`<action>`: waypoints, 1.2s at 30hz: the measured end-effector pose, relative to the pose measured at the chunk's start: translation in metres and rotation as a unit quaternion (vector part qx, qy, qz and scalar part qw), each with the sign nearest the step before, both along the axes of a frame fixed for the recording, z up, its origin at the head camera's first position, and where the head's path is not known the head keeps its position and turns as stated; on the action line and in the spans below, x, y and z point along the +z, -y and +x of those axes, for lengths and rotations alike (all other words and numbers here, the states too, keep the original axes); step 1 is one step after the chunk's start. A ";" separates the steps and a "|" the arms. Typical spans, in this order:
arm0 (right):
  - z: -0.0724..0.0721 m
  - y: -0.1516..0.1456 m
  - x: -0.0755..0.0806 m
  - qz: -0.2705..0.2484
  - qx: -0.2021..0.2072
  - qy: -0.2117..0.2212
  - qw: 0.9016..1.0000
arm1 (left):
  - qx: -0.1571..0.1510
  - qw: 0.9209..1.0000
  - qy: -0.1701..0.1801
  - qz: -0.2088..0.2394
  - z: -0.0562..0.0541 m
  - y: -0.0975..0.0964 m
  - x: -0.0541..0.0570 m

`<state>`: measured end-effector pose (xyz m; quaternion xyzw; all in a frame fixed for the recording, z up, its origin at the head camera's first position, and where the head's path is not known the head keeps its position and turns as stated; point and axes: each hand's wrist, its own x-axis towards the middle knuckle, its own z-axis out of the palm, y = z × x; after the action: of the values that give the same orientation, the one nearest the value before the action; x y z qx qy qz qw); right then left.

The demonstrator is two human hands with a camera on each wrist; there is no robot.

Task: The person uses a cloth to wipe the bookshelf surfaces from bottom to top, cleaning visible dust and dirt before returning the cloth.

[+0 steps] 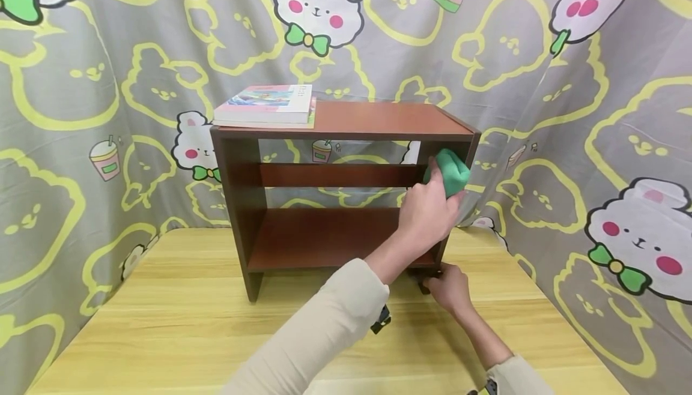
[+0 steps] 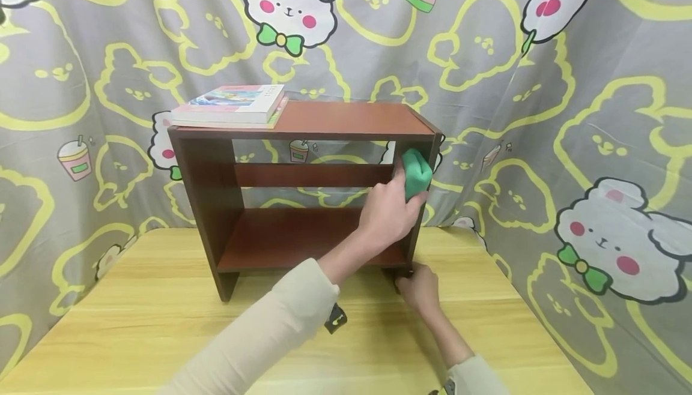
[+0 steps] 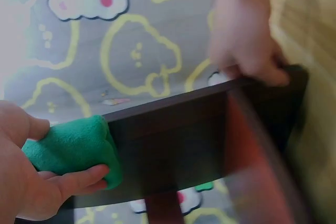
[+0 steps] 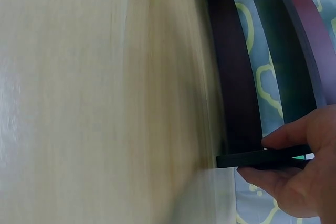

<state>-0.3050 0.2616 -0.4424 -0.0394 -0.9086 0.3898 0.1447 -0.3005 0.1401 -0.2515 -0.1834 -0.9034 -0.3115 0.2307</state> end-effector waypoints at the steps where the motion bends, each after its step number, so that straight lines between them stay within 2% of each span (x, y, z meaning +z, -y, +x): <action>1: -0.001 0.000 0.001 0.005 -0.002 -0.002 1.000 | -0.005 1.000 0.003 0.006 -0.001 0.000 -0.006; 5: -0.001 -0.001 0.001 0.017 -0.007 -0.002 1.000 | -0.017 0.999 0.007 0.032 -0.002 -0.001 -0.032; 10: -0.001 -0.002 -0.001 0.007 -0.004 -0.002 1.000 | -0.019 0.999 0.027 0.044 -0.001 -0.003 -0.065; 16: -0.002 -0.004 0.000 0.012 0.000 -0.006 1.000 | -0.017 0.997 0.056 0.044 -0.001 -0.003 -0.097; 20: -0.003 -0.003 0.001 0.031 0.003 -0.018 0.999 | -0.019 0.996 0.062 0.058 -0.001 -0.002 -0.113; 22: -0.003 -0.002 0.001 0.037 0.003 -0.018 0.999 | -0.016 0.996 0.059 0.065 -0.002 -0.002 -0.116; 25: -0.003 -0.003 0.002 0.032 0.005 -0.012 0.999 | -0.015 0.993 0.071 0.091 -0.002 -0.004 -0.115; 29: -0.003 -0.004 0.003 0.024 0.007 -0.010 1.000 | -0.013 0.987 0.101 0.125 0.001 -0.006 -0.108; 36: -0.004 -0.006 -0.001 0.047 0.015 -0.025 0.999 | -0.012 0.980 0.147 0.135 0.006 -0.007 -0.092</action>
<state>-0.3092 0.2677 -0.4433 -0.0098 -0.9224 0.3500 0.1630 -0.2944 0.1475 -0.3438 -0.1142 -0.8748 -0.4567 0.1145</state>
